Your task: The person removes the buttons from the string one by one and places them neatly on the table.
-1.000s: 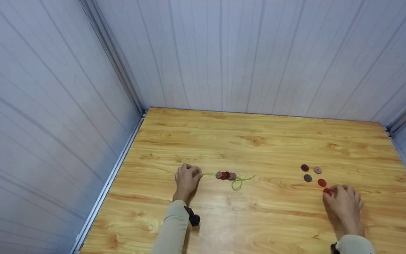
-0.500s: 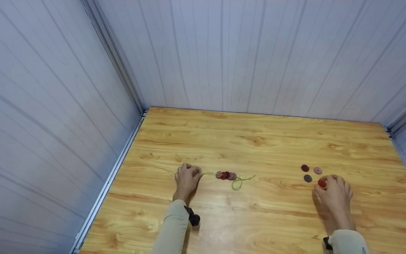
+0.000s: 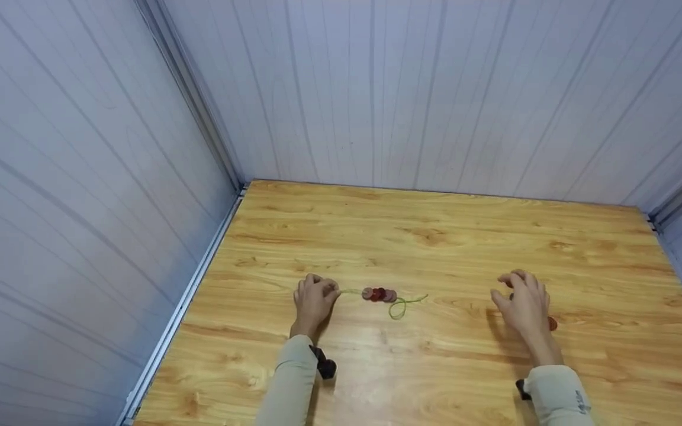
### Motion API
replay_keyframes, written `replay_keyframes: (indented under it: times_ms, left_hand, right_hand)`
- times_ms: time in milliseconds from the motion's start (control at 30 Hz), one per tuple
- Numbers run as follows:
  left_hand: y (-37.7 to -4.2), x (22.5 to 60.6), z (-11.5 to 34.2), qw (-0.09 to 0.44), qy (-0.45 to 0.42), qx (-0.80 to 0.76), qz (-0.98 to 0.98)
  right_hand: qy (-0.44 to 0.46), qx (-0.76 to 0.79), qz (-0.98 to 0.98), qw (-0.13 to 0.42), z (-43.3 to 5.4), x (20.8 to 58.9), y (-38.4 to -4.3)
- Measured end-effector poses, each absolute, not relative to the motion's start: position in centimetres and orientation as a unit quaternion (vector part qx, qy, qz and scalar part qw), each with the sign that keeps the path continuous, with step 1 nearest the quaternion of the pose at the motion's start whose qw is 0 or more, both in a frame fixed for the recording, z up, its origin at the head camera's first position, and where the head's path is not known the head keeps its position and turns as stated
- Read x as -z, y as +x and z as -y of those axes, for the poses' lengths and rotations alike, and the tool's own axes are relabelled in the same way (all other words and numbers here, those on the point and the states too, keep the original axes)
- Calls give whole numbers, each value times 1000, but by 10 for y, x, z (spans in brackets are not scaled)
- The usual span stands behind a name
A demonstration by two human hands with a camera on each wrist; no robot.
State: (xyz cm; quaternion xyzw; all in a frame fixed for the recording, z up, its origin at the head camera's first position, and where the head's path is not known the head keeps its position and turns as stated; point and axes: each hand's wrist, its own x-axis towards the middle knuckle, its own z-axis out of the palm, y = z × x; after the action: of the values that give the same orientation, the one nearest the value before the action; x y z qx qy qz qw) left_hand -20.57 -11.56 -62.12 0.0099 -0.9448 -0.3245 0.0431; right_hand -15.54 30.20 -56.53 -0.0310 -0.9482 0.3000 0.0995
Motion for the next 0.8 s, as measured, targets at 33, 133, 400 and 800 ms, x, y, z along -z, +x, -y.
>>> replay_keyframes:
  times_ms: [33,133,400,800]
  left_hand:
    - [-206,622,115,42,10,324,945]
    - [-206,622,115,40,9,327,944]
    - [-204,621,114,48,6,333,942]
    - [-206,622,116,40,3,324,945]
  right_hand:
    - [-25,-300,948,104,-299,566,-157]
    - [-14,-296,948,115,-289,567,-163]
    - [5,-321,940,115,-269,569,-173]
    - [32,-323,940,103,-239,574,-177]
